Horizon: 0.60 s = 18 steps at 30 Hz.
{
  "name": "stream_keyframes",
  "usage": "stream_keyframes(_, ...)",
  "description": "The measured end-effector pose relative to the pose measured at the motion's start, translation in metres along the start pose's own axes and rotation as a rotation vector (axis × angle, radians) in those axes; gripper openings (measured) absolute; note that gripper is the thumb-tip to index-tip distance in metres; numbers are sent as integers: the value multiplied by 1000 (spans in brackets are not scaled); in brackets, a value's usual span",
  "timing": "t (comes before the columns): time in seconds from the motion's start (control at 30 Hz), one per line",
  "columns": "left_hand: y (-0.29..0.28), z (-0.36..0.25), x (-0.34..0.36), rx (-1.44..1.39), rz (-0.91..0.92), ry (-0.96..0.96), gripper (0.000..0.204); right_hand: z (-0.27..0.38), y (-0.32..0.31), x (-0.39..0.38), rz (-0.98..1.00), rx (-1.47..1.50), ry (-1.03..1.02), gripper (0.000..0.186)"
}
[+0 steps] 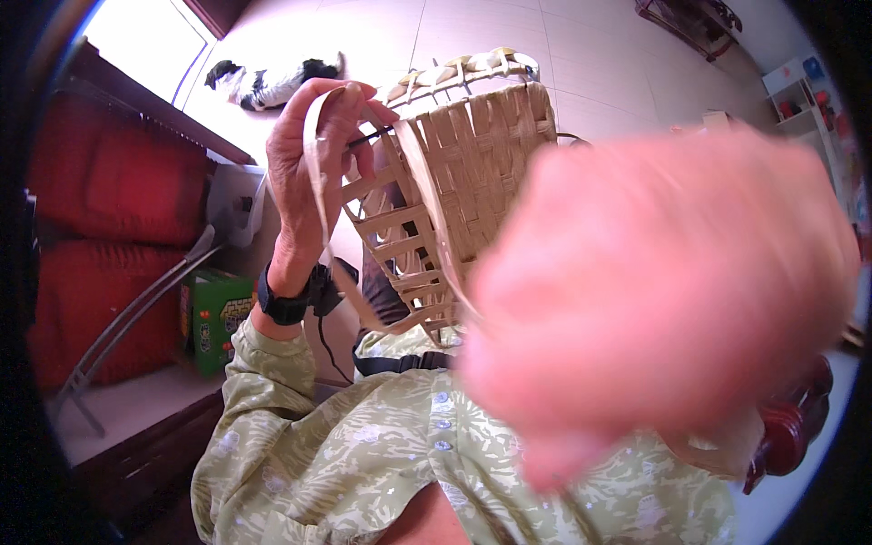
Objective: The person weaves a basket by hand, threading flexible wooden strips through the woven structure and bending them to secure the edges.
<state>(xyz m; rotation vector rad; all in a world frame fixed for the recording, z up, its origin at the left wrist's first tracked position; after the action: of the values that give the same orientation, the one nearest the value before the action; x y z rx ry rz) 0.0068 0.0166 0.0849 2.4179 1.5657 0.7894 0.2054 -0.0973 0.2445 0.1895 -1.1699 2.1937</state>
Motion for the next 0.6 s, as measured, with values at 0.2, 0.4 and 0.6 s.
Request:
stream_keyframes(0.2, 3, 1, 3, 87, -7, 41, 12, 7, -12, -26, -196, -339, 848, 26)
stream_keyframes(0.4, 24, -14, 5, 325, 53, 132, 11, -70, 35, 1, -102, -179, 873, 35)
stream_keyframes(0.6, 25, -6, 0, 632, 32, 317, 14, -67, 11, 1, -480, -215, 589, 30)
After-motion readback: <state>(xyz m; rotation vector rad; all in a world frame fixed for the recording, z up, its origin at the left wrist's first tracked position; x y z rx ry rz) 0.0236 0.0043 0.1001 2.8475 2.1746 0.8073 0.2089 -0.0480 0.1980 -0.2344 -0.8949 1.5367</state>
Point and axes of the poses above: each hand's wrist, its own x-axis towards the middle knuckle, its own y-axis out of the palm, z = x × y, the point moved 2 cm from there along x, towards the middle knuckle, and after that the axes turned 8 degrees about -x, right-handed, at the moved point
